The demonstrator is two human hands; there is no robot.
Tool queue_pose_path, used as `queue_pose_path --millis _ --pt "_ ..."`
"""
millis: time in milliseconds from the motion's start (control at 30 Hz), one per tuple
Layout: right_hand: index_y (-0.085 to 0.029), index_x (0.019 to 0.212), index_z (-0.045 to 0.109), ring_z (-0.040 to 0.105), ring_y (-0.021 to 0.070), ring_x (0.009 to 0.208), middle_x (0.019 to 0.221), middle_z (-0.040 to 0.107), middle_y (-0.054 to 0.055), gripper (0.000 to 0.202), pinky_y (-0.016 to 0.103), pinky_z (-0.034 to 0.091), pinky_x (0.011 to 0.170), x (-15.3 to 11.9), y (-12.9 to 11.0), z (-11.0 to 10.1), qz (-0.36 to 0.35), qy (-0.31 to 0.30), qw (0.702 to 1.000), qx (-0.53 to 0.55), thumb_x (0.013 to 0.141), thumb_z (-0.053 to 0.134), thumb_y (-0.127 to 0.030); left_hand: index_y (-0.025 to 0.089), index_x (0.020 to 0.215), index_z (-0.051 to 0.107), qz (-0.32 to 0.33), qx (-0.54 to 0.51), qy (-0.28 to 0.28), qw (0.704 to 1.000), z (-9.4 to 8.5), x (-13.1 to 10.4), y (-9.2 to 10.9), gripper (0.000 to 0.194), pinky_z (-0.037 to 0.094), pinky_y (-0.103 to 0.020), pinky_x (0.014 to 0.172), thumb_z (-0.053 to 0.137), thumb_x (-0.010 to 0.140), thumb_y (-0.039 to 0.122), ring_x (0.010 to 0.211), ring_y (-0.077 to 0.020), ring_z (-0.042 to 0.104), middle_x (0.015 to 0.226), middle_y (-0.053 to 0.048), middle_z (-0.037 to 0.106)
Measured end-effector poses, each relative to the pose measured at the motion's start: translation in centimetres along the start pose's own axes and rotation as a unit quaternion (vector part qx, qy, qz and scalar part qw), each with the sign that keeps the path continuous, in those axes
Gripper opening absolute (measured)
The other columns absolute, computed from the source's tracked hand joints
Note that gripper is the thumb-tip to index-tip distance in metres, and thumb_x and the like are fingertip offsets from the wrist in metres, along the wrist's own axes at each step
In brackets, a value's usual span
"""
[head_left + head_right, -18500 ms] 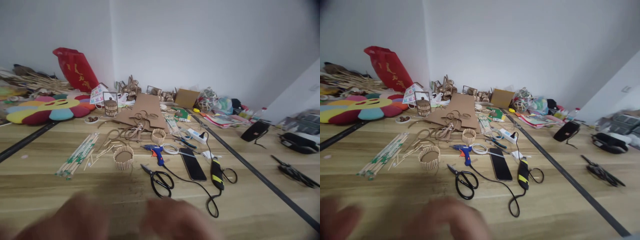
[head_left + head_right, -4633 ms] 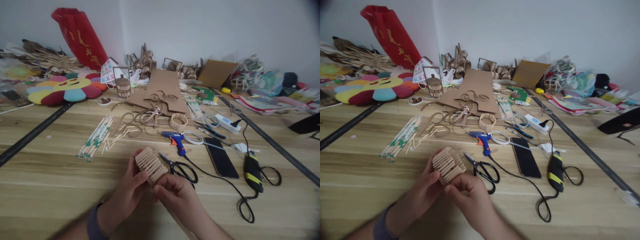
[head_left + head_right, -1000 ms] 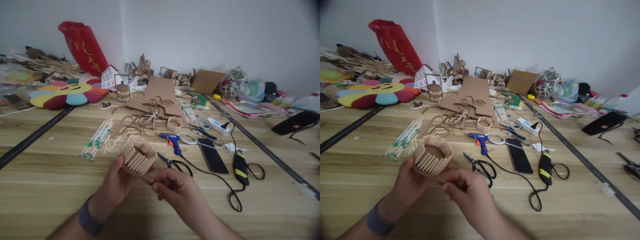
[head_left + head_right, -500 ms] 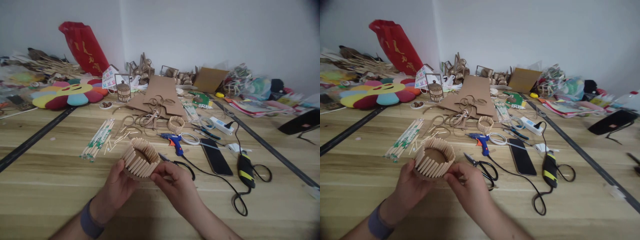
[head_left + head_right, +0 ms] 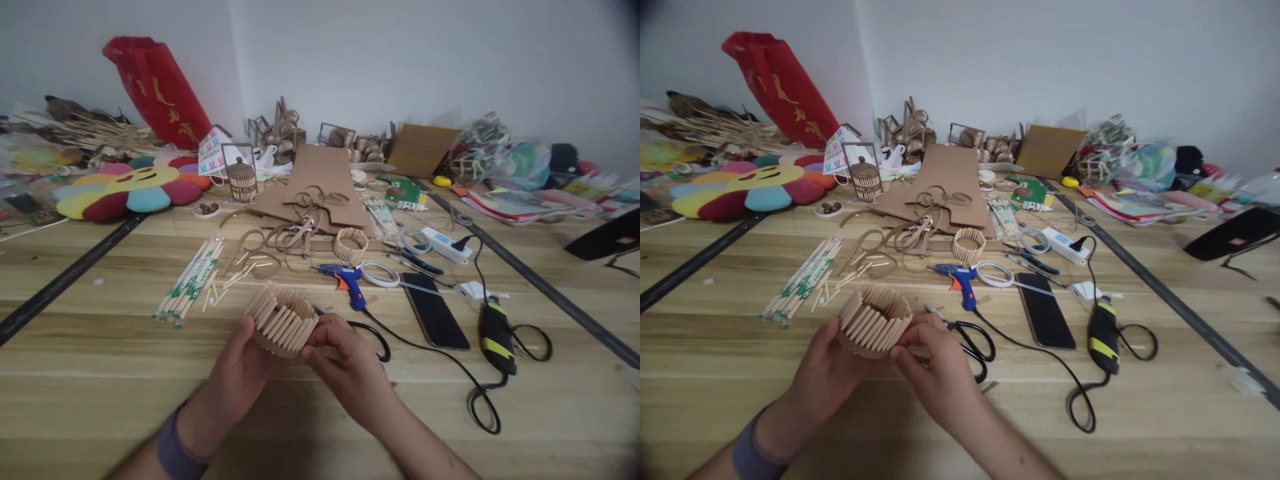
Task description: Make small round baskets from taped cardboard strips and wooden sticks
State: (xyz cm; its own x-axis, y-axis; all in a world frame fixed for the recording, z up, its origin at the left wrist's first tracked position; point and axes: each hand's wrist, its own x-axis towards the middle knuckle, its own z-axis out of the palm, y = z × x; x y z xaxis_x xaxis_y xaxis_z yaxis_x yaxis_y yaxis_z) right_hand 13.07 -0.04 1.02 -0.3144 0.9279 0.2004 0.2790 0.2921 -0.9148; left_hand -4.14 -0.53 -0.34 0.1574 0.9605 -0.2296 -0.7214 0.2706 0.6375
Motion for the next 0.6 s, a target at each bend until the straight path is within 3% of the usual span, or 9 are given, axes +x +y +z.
queue_pose_path --millis 100,267,367,600 --pt "-0.020 0.070 0.060 0.058 0.0170 0.081 0.084 0.061 0.004 0.014 0.028 0.046 0.074 0.0 -0.1 0.2 0.028 -0.005 1.000 0.010 0.084 0.061 -0.024 0.025 0.101 0.074 0.021 0.014 0.058 0.998 0.4 0.0 0.0 0.045 0.053 -0.032 0.079 0.079 0.069 0.055 0.099 -0.0247 0.066 0.104 -0.003 0.074" --pt "-0.021 0.066 0.056 0.054 0.0160 0.074 0.078 0.057 0.002 0.016 0.026 0.045 0.067 -0.1 -0.1 0.8 0.049 0.014 0.998 0.020 0.081 0.060 -0.024 0.031 0.127 0.058 0.079 0.052 0.116 0.989 1.5 -0.2 -0.1 0.056 0.053 -0.031 0.080 0.072 0.078 0.055 0.105 -0.0225 0.063 0.117 -0.001 0.068" --pt "-0.020 0.066 0.055 0.053 0.0160 0.073 0.077 0.056 0.002 0.016 0.025 0.045 0.064 -0.2 0.0 1.1 0.055 0.023 0.998 0.023 0.080 0.060 -0.026 0.028 0.128 0.056 0.083 0.068 0.102 0.989 1.4 -0.4 -0.1 0.059 0.052 -0.034 0.083 0.072 0.078 0.055 0.109 -0.0252 0.061 0.120 -0.004 0.066" --pt "-0.020 0.067 0.058 0.055 0.0164 0.075 0.078 0.059 0.003 0.017 0.026 0.045 0.065 -0.5 0.1 1.2 0.042 0.041 0.998 0.028 0.082 0.062 -0.027 0.030 0.135 0.045 0.099 0.150 0.023 0.983 0.3 -0.6 -0.5 0.078 0.051 -0.032 0.089 0.085 0.069 0.032 0.104 -0.0216 0.062 0.119 -0.003 0.064"
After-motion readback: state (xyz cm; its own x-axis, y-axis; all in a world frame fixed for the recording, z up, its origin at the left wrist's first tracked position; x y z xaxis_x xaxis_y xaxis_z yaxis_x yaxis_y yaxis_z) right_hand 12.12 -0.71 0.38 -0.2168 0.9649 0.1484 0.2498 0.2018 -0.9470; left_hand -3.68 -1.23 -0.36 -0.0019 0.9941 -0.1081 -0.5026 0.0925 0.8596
